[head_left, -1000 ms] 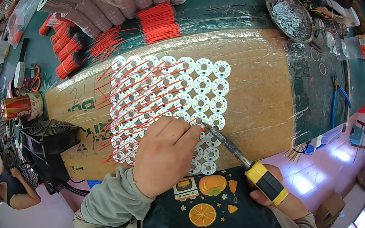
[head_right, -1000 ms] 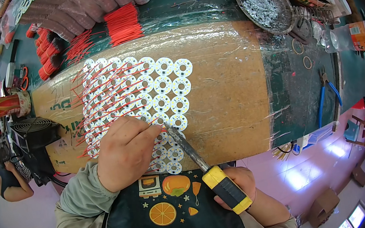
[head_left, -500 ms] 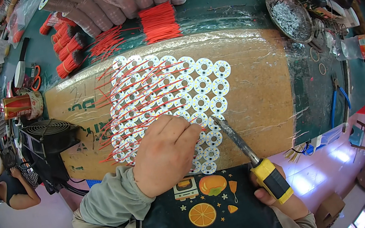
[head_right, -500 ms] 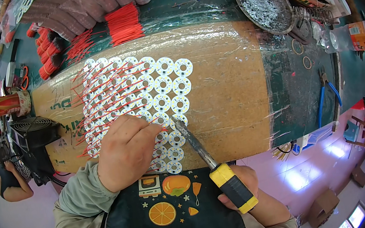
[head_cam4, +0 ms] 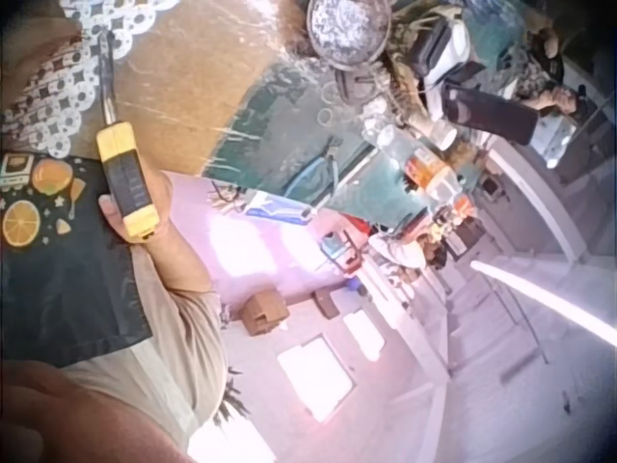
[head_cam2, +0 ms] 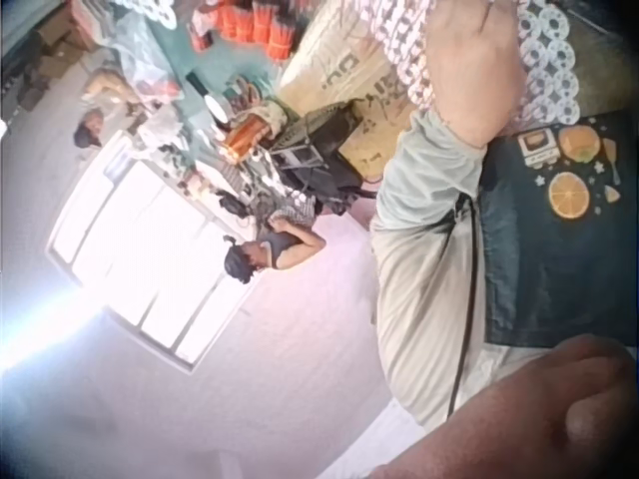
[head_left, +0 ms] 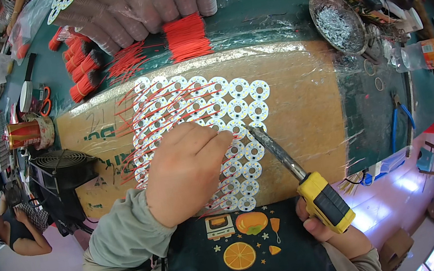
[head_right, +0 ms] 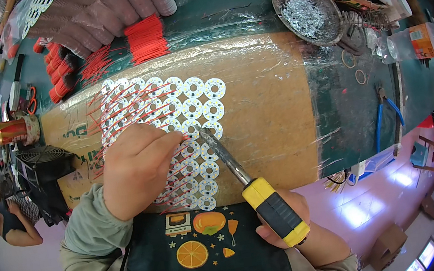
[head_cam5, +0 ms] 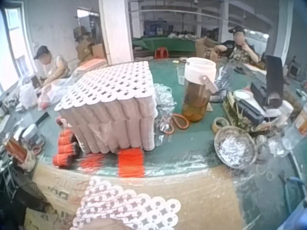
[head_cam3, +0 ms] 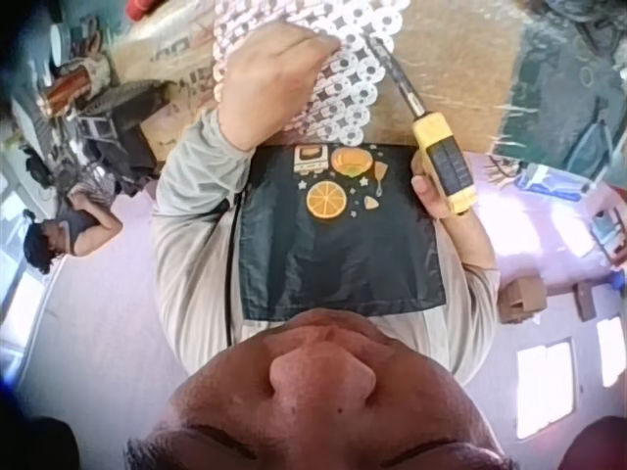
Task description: The person solders red wires onto circular LED circuit boards on the workbench using a soldering iron, picking up wires and attaching them to each board.
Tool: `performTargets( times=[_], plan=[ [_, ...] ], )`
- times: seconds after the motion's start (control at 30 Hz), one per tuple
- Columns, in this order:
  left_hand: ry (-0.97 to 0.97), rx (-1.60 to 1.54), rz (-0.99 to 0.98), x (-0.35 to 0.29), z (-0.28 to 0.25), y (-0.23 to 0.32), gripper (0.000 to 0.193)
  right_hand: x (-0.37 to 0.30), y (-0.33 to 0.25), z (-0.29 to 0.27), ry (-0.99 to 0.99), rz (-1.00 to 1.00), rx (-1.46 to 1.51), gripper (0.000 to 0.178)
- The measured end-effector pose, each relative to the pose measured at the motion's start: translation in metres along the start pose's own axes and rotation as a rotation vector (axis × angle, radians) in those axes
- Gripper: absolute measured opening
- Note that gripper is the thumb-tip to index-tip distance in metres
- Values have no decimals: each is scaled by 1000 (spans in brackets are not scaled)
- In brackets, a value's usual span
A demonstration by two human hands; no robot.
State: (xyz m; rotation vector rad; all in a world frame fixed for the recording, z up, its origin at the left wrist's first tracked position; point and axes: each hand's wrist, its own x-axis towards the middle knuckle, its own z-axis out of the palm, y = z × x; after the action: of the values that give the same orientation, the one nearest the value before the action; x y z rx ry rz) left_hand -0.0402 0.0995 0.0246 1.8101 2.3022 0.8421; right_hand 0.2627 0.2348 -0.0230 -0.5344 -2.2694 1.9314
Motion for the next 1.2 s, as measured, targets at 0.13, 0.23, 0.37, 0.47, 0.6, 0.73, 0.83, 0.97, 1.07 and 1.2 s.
performTargets(
  times=[0.13,0.23,0.37,0.47,0.6,0.73,0.83,0.97,1.07,1.2],
  plan=[
    [72,-18,10,1,13,-7,24,-2,0,2,-11,36,2,41],
    [76,-21,7,1,17,-11,24,2,-5,2,1,8,-61,42],
    [74,-5,11,-1,20,-13,25,13,-10,0,36,-63,-122,44],
    [90,48,55,-1,24,-12,25,16,-10,-2,8,-117,-151,47],
    [82,71,81,1,23,-10,25,15,-9,-3,5,-80,-145,48],
    [66,80,85,0,23,-11,24,19,-12,-3,16,-116,-188,49],
    [54,89,83,0,23,-10,23,22,-16,-1,28,-125,-227,48],
    [37,103,75,0,22,-9,21,23,-17,-2,10,-111,-262,47],
    [28,110,69,0,21,-9,21,24,-19,-1,14,-130,-266,45],
    [24,103,62,0,20,-8,21,25,-19,0,31,-136,-262,42]
  ],
)
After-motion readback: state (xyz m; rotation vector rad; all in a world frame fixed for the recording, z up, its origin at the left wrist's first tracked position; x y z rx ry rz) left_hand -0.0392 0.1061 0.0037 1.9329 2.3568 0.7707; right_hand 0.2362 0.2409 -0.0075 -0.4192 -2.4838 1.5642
